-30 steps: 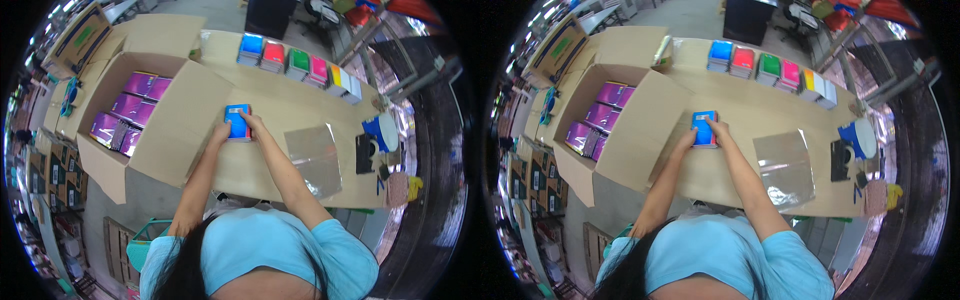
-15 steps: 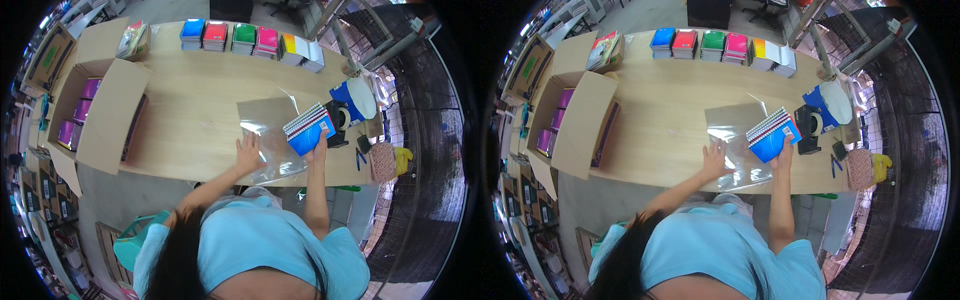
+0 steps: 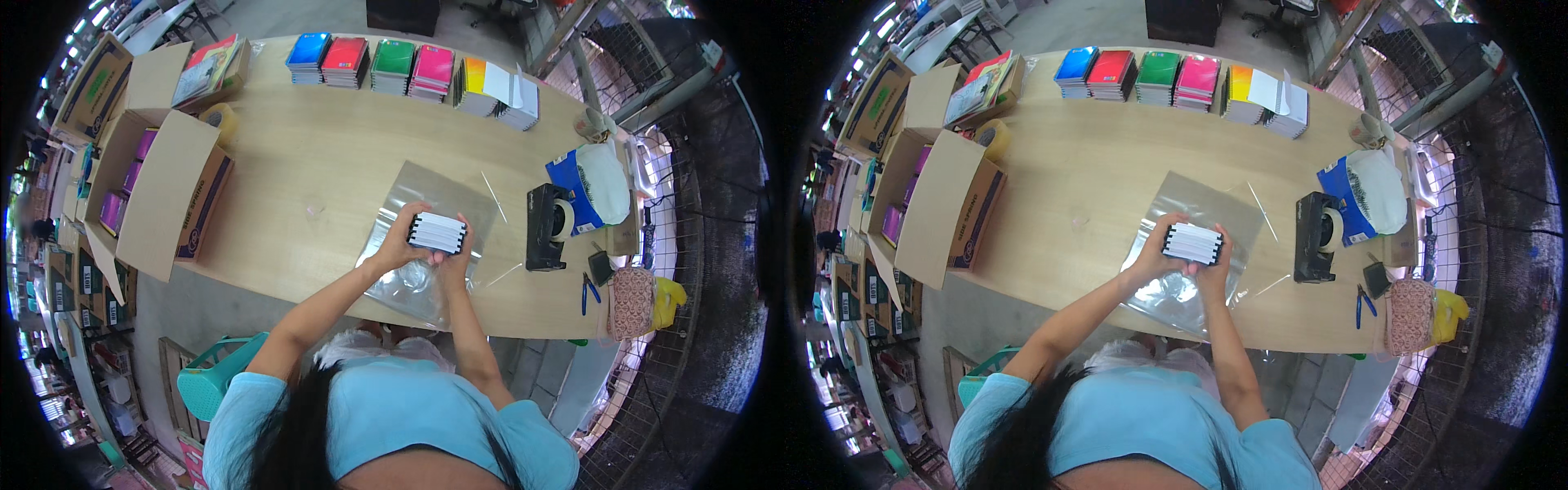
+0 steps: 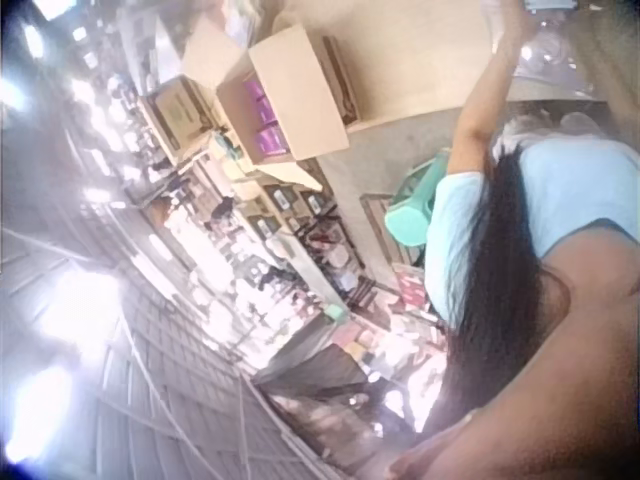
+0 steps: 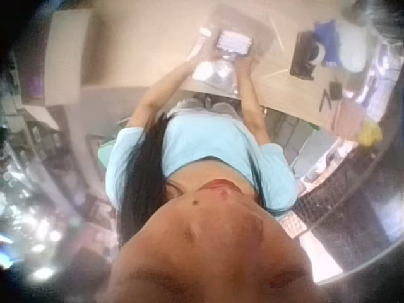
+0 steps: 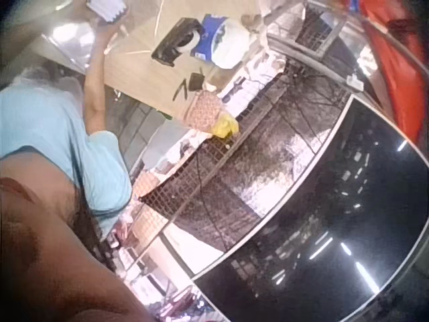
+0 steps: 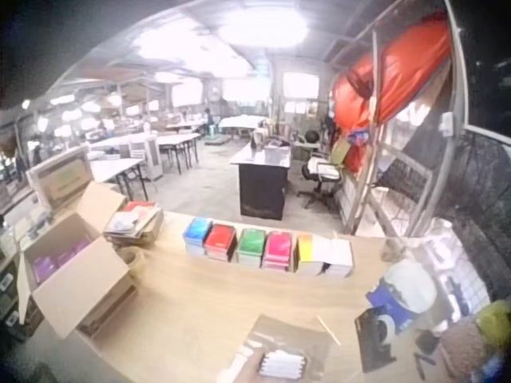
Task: The person picks up a notebook, places it inside a plastic sleeve, and uses tape to seal the sleeve. The person then picks up several more notebooks of different colors and places them together in another plastic sleeve, sealing it with tape.
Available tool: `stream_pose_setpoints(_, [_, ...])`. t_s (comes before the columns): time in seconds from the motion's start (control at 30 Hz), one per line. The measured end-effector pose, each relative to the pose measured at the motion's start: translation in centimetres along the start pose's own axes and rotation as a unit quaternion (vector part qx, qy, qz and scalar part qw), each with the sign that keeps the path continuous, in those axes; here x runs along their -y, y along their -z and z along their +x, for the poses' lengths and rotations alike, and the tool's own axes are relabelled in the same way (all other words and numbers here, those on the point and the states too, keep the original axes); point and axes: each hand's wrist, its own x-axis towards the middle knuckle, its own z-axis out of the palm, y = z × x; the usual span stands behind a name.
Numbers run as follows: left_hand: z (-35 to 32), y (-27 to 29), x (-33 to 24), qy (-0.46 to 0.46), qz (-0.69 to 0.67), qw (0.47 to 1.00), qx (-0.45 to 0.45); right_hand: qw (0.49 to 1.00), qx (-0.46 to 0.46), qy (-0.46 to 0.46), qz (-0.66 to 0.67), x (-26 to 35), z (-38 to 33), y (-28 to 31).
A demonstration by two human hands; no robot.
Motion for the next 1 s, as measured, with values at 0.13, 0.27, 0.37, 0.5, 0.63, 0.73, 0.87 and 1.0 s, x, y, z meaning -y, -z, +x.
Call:
stream_pose_setpoints(0.13, [0.2,0.0,0.6,0.057,-0.023,0.998,0.025,0.998,-0.039,0.004,0.051,-2.5,-0.7,-0.4])
stream_pose_setpoints(0.27, [0.2,-1.5,-1.8,0.116,-0.001,0.992,-0.04,0.989,-0.139,0.054,0.019,-1.9,-0.8,-0.2])
stream_pose_setpoints(0.37, [-2.9,0.1,-4.2,0.053,0.101,0.992,-0.048,0.994,-0.026,-0.035,-0.099,2.7,2.4,3.7])
stream_pose_setpoints(0.5, [-10.4,2.4,-3.1,0.045,0.347,0.935,0.06,0.906,0.247,-0.075,-0.335,5.8,6.9,2.1])
stream_pose_setpoints(0.63, [-13.1,1.2,-2.7,0.083,0.398,0.91,0.082,0.844,0.301,-0.123,-0.427,3.7,10.8,-1.0])
stream_pose_setpoints(0.73, [-13.4,0.9,-3.0,0.089,0.402,0.909,0.063,0.788,0.359,-0.132,-0.484,3.1,12.0,-2.6])
stream_pose_setpoints(0.87, [-13.5,1.2,-3.2,0.089,0.397,0.911,0.063,0.739,0.4,-0.12,-0.529,2.9,12.4,-3.3])
stream_pose_setpoints(1.0, [-14.0,1.3,-3.3,0.092,0.396,0.912,0.059,0.742,0.398,-0.127,-0.524,3.3,11.9,-3.8])
